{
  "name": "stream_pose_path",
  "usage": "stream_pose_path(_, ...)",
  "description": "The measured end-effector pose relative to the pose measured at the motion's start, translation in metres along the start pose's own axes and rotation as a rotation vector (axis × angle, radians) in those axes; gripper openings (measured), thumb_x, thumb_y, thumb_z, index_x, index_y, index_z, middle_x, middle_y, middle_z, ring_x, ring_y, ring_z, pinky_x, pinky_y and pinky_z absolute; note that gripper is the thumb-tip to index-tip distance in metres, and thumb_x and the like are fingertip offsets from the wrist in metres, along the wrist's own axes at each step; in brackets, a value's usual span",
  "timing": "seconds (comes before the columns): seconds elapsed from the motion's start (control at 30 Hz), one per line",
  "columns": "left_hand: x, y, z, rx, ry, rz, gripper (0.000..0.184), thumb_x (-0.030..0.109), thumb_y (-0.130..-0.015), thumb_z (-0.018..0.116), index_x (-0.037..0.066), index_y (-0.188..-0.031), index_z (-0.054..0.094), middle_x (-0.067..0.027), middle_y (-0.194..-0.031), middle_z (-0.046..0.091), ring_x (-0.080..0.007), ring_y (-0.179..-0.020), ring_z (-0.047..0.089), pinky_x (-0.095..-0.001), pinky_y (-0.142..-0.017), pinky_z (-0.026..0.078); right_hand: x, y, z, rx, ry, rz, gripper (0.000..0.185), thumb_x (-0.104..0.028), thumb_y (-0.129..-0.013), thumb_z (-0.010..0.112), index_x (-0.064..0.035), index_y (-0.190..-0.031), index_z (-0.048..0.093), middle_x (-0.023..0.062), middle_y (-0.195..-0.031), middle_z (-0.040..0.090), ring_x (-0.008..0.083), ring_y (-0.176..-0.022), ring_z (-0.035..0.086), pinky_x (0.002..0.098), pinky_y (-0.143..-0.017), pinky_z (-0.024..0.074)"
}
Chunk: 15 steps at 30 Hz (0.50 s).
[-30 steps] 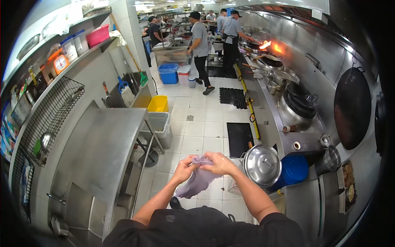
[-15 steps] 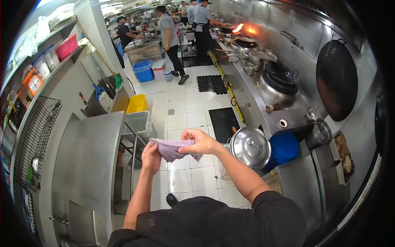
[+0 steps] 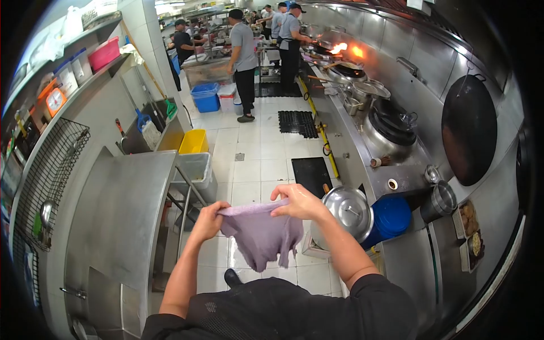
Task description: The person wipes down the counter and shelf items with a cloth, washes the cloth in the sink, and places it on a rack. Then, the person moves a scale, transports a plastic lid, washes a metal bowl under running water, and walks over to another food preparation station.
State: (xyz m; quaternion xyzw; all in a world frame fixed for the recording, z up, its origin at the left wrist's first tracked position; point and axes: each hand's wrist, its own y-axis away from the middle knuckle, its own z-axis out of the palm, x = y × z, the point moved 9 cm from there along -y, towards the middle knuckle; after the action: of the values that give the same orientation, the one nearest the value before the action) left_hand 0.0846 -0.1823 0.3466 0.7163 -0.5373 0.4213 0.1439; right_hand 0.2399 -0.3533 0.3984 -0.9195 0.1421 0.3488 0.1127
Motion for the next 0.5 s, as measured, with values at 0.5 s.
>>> stream_pose_path(0.5, 0.020, -0.013, -0.078, 0.303, -0.300, 0.106, 0.017, 0.014, -0.089, 0.062, -0.002, -0.085, 0.059, -0.0165, -0.082, 0.061, -0.0310, -0.073, 0.059, -0.0359, -0.065, 0.046, 0.002, 0.002, -0.056, 0.576, 0.093, -0.332, 0.013, -0.011, -0.086, 0.064, 0.0006, -0.087, 0.060, 0.0161, -0.078, 0.063, 0.0346, -0.069, 0.062, 0.0386, -0.058, 0.0474)
